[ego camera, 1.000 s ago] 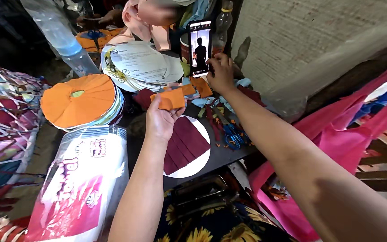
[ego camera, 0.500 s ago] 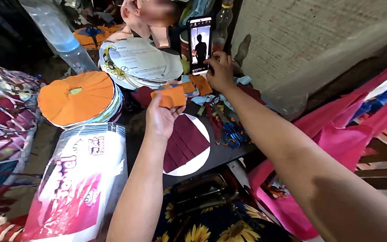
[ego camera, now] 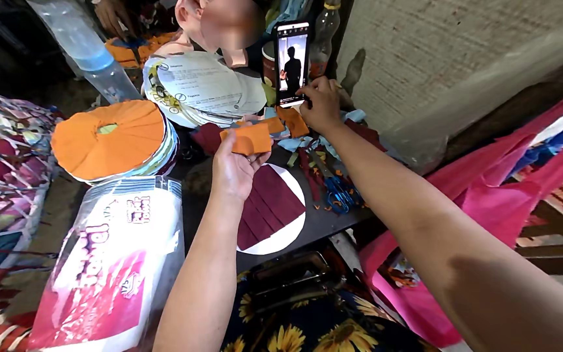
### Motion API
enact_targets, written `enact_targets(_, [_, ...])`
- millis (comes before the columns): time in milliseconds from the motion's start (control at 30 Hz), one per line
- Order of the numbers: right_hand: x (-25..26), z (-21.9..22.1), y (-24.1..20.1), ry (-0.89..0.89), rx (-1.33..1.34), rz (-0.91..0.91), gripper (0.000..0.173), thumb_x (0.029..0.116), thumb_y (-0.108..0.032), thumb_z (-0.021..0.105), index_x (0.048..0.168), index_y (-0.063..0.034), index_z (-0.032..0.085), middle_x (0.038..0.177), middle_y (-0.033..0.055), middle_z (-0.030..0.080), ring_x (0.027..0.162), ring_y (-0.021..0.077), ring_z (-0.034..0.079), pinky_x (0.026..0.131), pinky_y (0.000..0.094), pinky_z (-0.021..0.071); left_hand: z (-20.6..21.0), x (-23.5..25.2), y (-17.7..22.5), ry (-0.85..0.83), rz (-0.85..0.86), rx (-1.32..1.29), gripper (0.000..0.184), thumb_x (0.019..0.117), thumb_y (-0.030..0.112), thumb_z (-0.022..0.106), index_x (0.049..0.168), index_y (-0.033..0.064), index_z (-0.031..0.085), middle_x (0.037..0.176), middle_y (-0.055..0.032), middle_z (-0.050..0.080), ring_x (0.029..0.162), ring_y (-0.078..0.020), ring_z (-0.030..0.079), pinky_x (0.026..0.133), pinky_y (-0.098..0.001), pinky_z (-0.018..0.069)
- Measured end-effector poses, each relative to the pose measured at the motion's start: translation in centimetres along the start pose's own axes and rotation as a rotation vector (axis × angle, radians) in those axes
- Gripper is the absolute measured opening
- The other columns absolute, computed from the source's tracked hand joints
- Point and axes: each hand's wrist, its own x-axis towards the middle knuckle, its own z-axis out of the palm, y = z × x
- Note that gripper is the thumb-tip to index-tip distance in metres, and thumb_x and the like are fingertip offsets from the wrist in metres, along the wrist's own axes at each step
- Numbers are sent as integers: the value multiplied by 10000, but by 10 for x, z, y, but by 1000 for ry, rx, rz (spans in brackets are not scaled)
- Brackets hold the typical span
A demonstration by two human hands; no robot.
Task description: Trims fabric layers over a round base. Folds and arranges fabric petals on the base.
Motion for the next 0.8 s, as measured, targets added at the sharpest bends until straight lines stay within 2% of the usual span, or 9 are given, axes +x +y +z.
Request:
enact_targets(167, [0,0,0,-12,-1,18,338,931,-100,602,1246,-81,722,1327,256,579,1262,450,520,1038,582,425,1,0,1,11,-4,-13,465,1124,338,229,1340,86,555,1154,-132,667,974,-243,696,841,-376,587])
enact_targets(400, [1,1,0,-8,-18,25,325,933,-93,593,1230,-89,727,1331,252,580,1269,454,516,1026,581,432,1,-1,2,12,-8,-15,465,1123,342,237,1344,79,549,1166,-138,662,986,-247,695,851,-382,587])
enact_targets(567, [0,0,0,23,15,-11,319,918,-87,598,1202,-80,745,1297,260,597,1239,462,534,1007,603,436,1,-1,2,13,-10,-9,471,1125,340,224,1335,84,559,1118,-127,681,945,-228,704,826,-362,591])
enact_targets(800, [0,3,4,37,17,-20,310,918,-85,596,1191,-68,743,1302,262,593,1232,462,537,1010,599,431,2,-1,2,6,-2,-2,470,1124,334,226,1357,86,551,1156,-124,673,960,-229,701,844,-367,585])
